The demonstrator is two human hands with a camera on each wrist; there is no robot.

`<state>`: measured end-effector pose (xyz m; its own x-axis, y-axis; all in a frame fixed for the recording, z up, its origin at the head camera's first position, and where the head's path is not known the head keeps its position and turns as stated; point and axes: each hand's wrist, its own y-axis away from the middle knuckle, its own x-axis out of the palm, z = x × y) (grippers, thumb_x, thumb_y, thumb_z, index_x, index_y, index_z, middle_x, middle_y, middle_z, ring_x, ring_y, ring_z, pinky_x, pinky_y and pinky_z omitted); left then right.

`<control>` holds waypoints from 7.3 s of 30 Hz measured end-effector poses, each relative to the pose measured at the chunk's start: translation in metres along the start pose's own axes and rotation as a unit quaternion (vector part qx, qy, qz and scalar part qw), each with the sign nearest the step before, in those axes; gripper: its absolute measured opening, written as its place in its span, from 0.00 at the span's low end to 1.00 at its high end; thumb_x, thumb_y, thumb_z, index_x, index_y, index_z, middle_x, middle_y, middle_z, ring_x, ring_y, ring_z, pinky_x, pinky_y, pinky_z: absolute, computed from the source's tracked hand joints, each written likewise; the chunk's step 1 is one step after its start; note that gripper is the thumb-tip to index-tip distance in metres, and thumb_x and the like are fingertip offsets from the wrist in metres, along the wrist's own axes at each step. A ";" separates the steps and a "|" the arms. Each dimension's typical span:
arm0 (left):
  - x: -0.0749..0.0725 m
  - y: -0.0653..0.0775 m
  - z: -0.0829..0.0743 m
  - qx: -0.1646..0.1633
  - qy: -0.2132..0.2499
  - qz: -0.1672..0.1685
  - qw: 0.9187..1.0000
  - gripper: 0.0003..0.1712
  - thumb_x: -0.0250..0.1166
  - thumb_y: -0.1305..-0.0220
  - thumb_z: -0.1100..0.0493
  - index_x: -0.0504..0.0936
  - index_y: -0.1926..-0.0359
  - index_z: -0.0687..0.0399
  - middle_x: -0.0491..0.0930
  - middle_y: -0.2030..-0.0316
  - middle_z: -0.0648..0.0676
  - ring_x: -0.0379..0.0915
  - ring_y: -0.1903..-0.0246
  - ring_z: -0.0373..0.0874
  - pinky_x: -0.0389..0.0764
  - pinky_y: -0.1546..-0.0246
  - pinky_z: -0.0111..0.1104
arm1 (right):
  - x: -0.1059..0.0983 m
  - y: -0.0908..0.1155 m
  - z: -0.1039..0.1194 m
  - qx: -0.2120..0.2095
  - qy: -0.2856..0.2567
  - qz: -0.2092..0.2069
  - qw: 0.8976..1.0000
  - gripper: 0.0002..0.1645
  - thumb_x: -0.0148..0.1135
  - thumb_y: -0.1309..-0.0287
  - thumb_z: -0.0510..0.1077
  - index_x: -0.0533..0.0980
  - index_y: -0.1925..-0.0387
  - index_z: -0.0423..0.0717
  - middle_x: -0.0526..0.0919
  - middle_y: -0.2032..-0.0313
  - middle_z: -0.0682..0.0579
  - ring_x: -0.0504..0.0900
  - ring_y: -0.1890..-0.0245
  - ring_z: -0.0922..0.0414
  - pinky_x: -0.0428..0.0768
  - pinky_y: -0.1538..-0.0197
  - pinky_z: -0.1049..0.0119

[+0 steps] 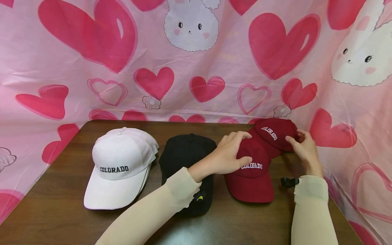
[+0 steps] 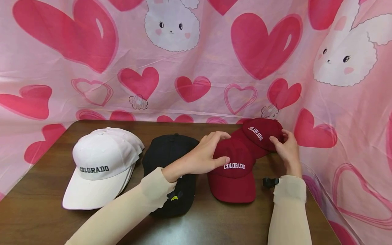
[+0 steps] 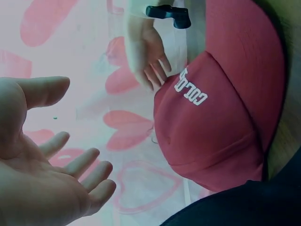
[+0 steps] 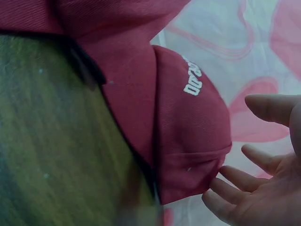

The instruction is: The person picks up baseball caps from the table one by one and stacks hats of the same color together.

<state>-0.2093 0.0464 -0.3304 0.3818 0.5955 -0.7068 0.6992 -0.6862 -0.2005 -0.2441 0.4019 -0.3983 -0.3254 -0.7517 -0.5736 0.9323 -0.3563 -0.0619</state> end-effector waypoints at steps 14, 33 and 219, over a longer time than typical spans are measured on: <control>0.006 0.012 -0.004 0.033 0.027 0.010 0.999 0.40 0.70 0.30 0.52 0.62 0.24 0.45 0.68 0.30 0.50 0.61 0.30 0.47 0.71 0.33 0.42 | 0.006 -0.006 -0.021 0.026 -0.006 0.003 1.000 0.50 0.54 0.23 0.59 0.50 0.18 0.32 0.63 0.26 0.25 0.65 0.31 0.32 0.65 0.26 0.34; 0.008 0.014 -0.003 0.031 0.047 0.012 0.998 0.40 0.71 0.30 0.54 0.61 0.24 0.48 0.68 0.30 0.51 0.63 0.30 0.50 0.71 0.33 0.41 | 0.005 -0.004 -0.031 0.071 -0.026 0.010 0.997 0.51 0.65 0.32 0.67 0.69 0.28 0.29 0.78 0.53 0.54 0.69 0.52 0.57 0.72 0.54 0.69; 0.041 -0.036 0.031 -0.178 -0.050 0.032 0.982 0.16 0.63 0.22 0.58 0.73 0.38 0.51 0.68 0.33 0.57 0.65 0.36 0.54 0.75 0.37 0.39 | -0.008 0.014 0.030 -0.054 0.098 0.318 0.942 0.36 0.68 0.29 0.49 0.64 0.34 0.31 0.77 0.48 0.40 0.78 0.47 0.46 0.82 0.46 0.55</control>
<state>-0.2376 0.0826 -0.3733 0.3824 0.4998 -0.7771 0.8496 -0.5208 0.0832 -0.2334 0.3864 -0.3704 0.3291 -0.6727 -0.6627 0.9430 0.1974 0.2678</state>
